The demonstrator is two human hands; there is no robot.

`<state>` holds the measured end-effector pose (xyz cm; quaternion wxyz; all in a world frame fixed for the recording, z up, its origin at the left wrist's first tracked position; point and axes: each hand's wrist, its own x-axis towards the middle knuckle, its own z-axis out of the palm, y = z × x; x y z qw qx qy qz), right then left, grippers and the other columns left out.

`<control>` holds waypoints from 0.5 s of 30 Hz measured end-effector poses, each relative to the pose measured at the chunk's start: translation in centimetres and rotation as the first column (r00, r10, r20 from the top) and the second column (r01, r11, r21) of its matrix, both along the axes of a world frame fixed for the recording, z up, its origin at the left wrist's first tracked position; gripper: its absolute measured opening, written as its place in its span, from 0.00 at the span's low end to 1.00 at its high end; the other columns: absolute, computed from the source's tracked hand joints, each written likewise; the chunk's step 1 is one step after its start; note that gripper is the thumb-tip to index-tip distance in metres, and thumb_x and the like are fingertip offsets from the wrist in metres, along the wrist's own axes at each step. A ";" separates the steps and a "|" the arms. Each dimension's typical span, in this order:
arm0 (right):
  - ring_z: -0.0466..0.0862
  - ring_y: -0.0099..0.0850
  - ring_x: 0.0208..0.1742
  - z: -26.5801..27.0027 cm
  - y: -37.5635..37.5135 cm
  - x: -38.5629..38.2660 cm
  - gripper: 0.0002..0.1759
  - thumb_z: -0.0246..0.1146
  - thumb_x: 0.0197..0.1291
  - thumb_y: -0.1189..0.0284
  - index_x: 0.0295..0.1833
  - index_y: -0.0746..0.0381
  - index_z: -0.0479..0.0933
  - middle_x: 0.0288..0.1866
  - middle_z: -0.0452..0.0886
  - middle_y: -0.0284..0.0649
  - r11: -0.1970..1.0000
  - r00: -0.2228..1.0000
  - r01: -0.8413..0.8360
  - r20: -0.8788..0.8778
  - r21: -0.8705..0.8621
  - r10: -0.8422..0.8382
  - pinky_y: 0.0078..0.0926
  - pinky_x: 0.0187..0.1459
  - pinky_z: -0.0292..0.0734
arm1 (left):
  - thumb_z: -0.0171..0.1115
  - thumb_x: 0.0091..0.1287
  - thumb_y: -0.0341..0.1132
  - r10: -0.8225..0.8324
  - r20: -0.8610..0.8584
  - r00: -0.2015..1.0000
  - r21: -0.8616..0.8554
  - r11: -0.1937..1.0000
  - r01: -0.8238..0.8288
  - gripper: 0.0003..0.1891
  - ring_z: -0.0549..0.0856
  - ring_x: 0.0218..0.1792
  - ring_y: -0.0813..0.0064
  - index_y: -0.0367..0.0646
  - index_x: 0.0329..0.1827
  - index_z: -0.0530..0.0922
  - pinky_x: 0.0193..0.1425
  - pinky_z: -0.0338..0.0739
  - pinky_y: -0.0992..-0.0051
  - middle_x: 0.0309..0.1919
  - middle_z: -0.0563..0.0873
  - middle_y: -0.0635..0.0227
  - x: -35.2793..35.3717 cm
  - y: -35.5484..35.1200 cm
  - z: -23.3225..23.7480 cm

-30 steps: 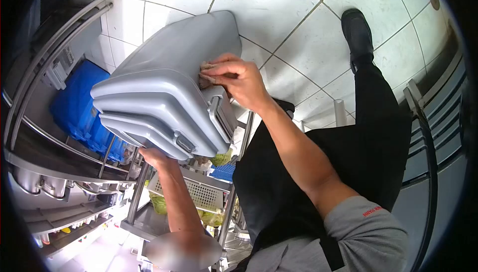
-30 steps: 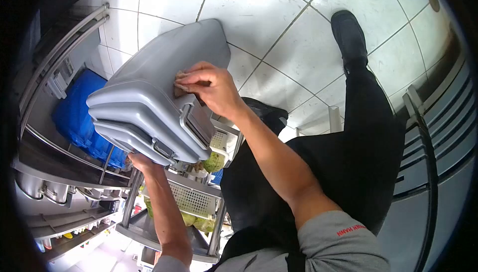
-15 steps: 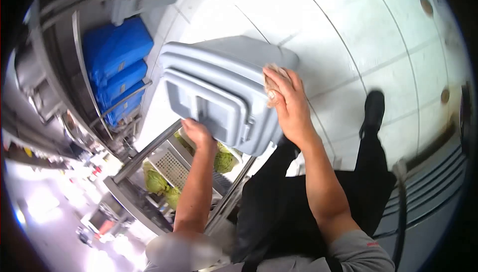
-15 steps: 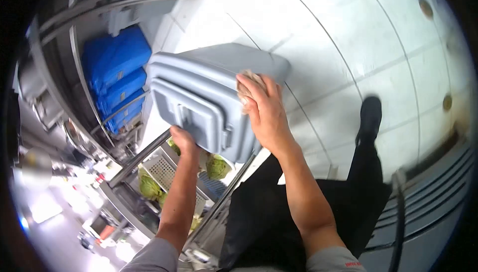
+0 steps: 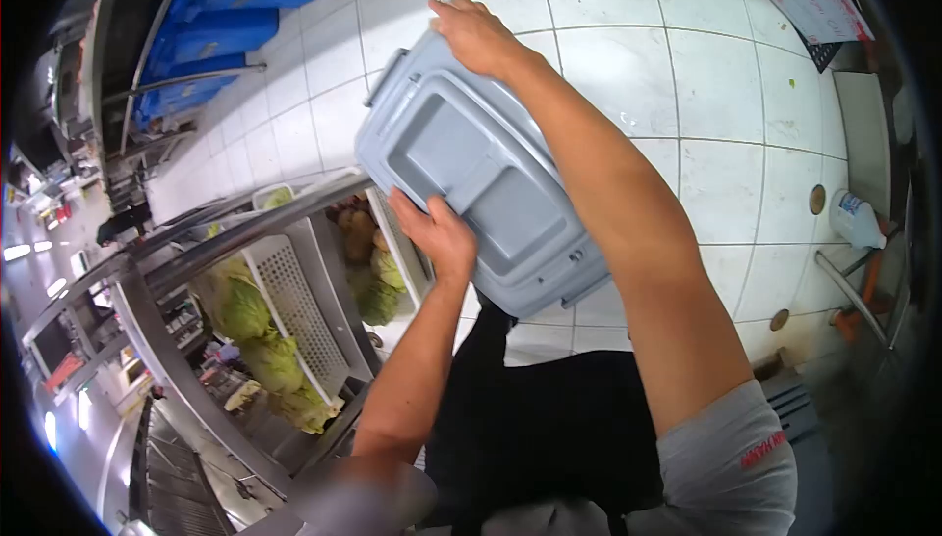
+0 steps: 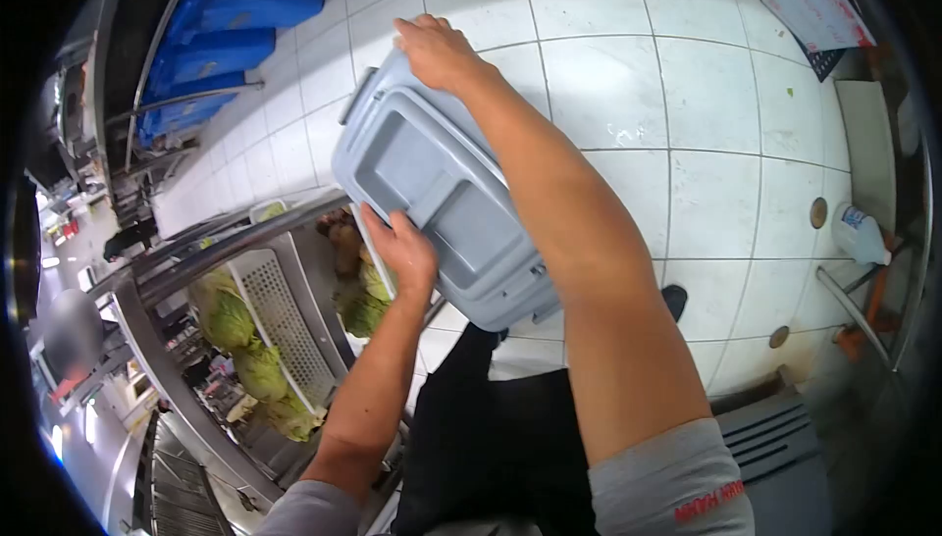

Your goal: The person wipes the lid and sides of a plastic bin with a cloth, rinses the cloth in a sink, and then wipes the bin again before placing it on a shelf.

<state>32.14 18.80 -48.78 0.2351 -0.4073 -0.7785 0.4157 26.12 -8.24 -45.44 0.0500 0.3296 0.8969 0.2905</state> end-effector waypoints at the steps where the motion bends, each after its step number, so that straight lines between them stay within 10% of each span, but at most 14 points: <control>1: 0.72 0.52 0.74 0.0 -0.2 0.0 0.25 0.51 0.78 0.69 0.77 0.59 0.67 0.76 0.71 0.52 1.000 0.999 -0.010 -0.038 -0.025 0.009 0.47 0.74 0.69 | 0.46 0.72 0.38 0.008 0.152 0.988 0.015 1.000 -0.010 0.35 0.57 0.80 0.32 0.18 0.77 0.59 0.85 0.45 0.50 0.77 0.60 0.25 0.1 0.6 1.0; 4: 0.69 0.46 0.79 0.0 -3.9 5.2 0.25 0.52 0.79 0.69 0.78 0.59 0.69 0.83 0.66 0.45 0.987 0.960 -0.041 -0.267 0.158 0.083 0.40 0.77 0.67 | 0.47 0.72 0.38 0.020 0.129 0.991 -0.010 1.000 -0.019 0.35 0.56 0.80 0.33 0.19 0.77 0.60 0.85 0.46 0.50 0.78 0.59 0.26 -0.7 1.1 1.2; 7: 0.64 0.40 0.83 5.5 -13.3 15.6 0.28 0.52 0.78 0.72 0.80 0.63 0.65 0.85 0.62 0.42 0.943 0.975 0.014 -0.206 -0.333 -0.087 0.33 0.81 0.59 | 0.49 0.71 0.38 -0.022 0.119 0.993 -0.038 0.999 0.027 0.36 0.55 0.81 0.34 0.21 0.78 0.60 0.85 0.47 0.48 0.78 0.58 0.27 -1.3 1.1 2.1; 12: 0.61 0.45 0.85 6.9 -27.5 24.8 0.28 0.47 0.79 0.78 0.82 0.66 0.61 0.87 0.57 0.49 0.845 0.978 0.136 -0.068 -0.517 -0.199 0.34 0.82 0.54 | 0.51 0.70 0.36 -0.149 0.109 0.983 -0.051 0.986 0.156 0.36 0.56 0.81 0.36 0.24 0.79 0.59 0.85 0.48 0.49 0.79 0.58 0.30 -1.8 0.4 2.5; 15: 0.60 0.46 0.85 7.2 -26.9 21.5 0.28 0.46 0.80 0.78 0.83 0.64 0.60 0.86 0.58 0.51 0.934 0.971 0.230 -0.002 -0.275 -0.239 0.35 0.82 0.54 | 0.53 0.69 0.35 -0.194 0.125 0.973 -0.053 0.978 0.201 0.36 0.56 0.81 0.35 0.28 0.80 0.61 0.84 0.49 0.48 0.80 0.58 0.32 -0.8 -0.2 2.6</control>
